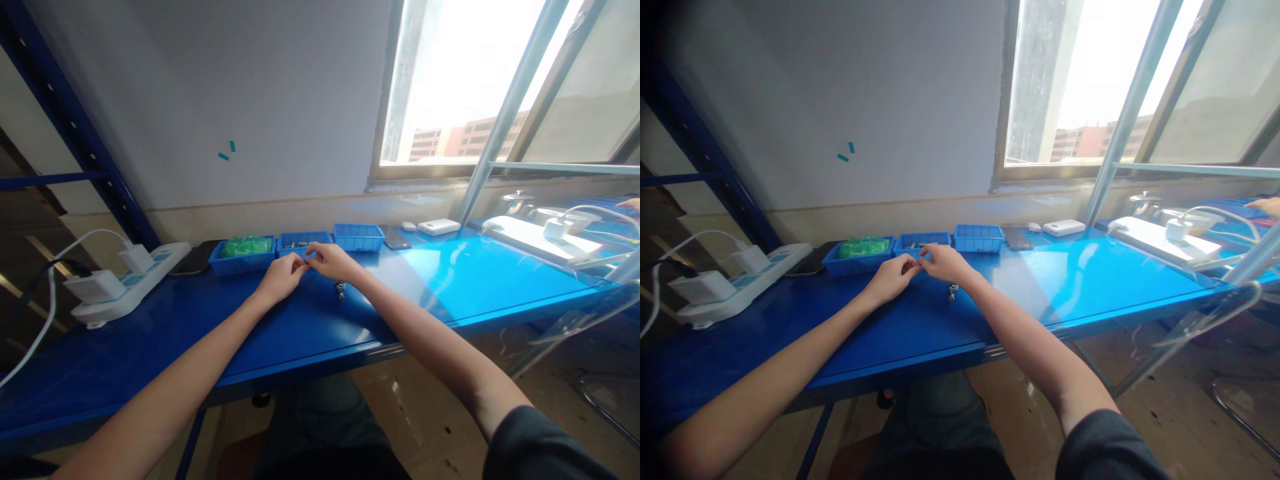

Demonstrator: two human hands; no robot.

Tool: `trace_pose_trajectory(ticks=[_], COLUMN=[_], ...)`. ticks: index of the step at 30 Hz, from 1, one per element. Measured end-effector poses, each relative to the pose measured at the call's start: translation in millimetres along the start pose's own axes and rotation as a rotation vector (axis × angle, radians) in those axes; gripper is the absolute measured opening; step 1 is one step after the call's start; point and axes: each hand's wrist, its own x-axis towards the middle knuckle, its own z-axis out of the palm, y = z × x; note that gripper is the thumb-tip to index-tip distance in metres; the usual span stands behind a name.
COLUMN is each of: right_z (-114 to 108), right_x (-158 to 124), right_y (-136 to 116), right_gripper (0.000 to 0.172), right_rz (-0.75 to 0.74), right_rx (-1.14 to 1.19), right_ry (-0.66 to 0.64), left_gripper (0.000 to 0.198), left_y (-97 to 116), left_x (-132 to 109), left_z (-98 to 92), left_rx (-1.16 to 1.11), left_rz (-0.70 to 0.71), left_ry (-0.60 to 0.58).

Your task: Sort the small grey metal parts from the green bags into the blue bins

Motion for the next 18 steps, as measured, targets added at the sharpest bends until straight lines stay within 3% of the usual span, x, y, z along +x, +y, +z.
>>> trace_pose_trajectory(ticks=[6, 11, 18], right_z=[0, 0, -2], right_x=[-3, -4, -6], right_y=[-6, -12, -19], right_gripper=[0.021, 0.013, 0.015], right_rz=[-0.107, -0.085, -0.117], right_rx=[-0.014, -0.061, -0.122], right_ry=[0.041, 0.084, 0.078], left_gripper=[0.035, 0.043, 0.057], left_y=[-6, -3, -9], left_x=[3, 3, 5], left_z=[-1.8, -1.0, 0.3], left_rx=[-0.165, -0.308, -0.376], left_rz=[-0.13, -0.186, -0.197], left_ry=[0.114, 0.095, 0.062])
